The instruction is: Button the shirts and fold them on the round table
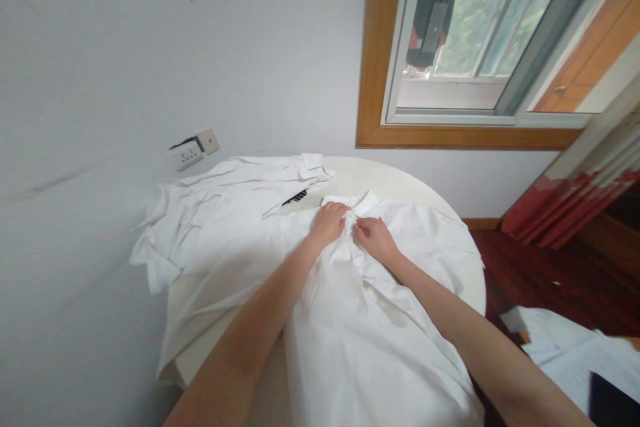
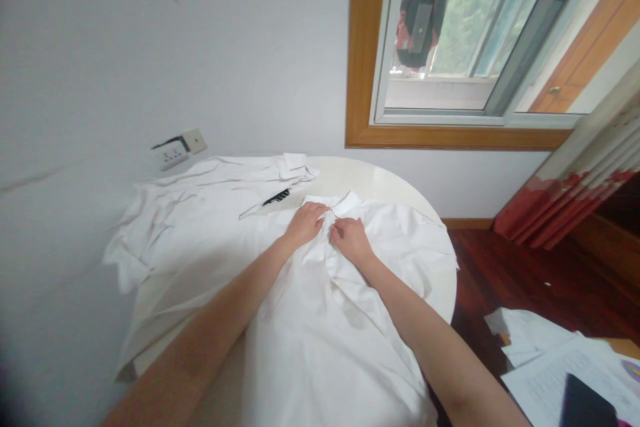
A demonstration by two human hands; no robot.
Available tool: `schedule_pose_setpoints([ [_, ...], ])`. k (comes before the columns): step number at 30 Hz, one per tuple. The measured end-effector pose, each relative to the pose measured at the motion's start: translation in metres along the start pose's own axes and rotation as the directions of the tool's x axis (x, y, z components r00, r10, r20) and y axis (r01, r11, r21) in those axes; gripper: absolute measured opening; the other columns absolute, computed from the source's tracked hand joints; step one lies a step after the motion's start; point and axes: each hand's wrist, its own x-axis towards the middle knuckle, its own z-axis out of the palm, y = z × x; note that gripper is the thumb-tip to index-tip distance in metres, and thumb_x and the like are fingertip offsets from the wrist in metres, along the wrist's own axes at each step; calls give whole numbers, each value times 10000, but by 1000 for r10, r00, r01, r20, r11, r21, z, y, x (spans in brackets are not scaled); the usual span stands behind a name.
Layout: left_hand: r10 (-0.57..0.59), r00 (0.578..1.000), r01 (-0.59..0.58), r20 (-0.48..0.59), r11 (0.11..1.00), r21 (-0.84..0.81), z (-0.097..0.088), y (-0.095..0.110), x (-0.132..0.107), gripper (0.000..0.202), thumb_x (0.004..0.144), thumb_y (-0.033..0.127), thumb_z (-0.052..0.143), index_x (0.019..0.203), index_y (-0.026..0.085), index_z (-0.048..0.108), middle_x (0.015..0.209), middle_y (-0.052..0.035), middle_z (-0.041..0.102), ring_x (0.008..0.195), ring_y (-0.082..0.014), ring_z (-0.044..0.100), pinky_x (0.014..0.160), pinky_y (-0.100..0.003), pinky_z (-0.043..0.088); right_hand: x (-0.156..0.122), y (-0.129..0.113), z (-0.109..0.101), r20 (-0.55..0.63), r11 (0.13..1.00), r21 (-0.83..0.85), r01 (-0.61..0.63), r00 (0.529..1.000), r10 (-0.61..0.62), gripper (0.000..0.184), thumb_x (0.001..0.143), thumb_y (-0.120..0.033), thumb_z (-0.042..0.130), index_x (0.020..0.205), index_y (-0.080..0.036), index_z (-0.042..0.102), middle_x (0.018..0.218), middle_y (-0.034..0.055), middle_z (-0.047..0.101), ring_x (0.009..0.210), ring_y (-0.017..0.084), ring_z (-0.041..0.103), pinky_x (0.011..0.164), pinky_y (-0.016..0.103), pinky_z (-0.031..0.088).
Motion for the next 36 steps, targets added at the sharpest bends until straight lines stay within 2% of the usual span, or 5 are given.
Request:
schedule_pose_setpoints([
  [4, -61, 998, 59, -24, 997, -58, 16, -12, -4, 336, 912, 290, 483, 1232, 237, 569, 1113, -67, 607, 1090, -214, 491, 987, -379, 381, 21, 0, -11, -12, 994, 20, -105, 994, 106, 258, 880, -267, 457, 858, -165, 693, 876, 70, 687, 858, 171, 610, 803, 262, 410],
  [12, -67, 997, 66, -41, 997, -33, 9, -9, -3, 396, 881, 291, 537, 1276, 262, 530, 1106, -64, 579, 1108, -232, 466, 984, -395, 394, 59, 10, -3, 128, 974, -89, -208, 967, 219, 434, 877, -215, 429, 1292, -274, 542, 1038, 37, 702, 929, 184, 634, 745, 253, 430],
  [21, -113, 993, 113, -35, 994, -4, 24, -23, -3, 425, 916, 236, 426, 1338, 248, 471, 1380, -61, 518, 1302, -226, 405, 1103, -468, 289, 55, 26, 10, 18, 967, -128, -218, 975, 222, 336, 908, -308, 434, 1209, -305, 584, 940, 21, 718, 826, 195, 651, 675, 265, 424],
  [27, -167, 982, 171, -83, 984, 45, 24, -18, -4, 267, 908, 287, 464, 1143, 277, 590, 1307, -53, 566, 1276, -240, 425, 1068, -478, 306, 58, 27, 14, -51, 965, -126, -231, 973, 226, 335, 884, -297, 479, 1209, -263, 548, 1063, 52, 673, 850, 187, 629, 671, 259, 411],
  [36, -220, 964, 237, -149, 966, 106, 3, -10, 10, 135, 893, 283, 505, 979, 215, 582, 1049, -81, 620, 1070, -258, 497, 920, -407, 392, 60, 29, 15, -167, 981, 32, -190, 967, 192, 192, 892, -293, 443, 1000, -206, 576, 871, 42, 649, 784, 172, 574, 671, 256, 369],
])
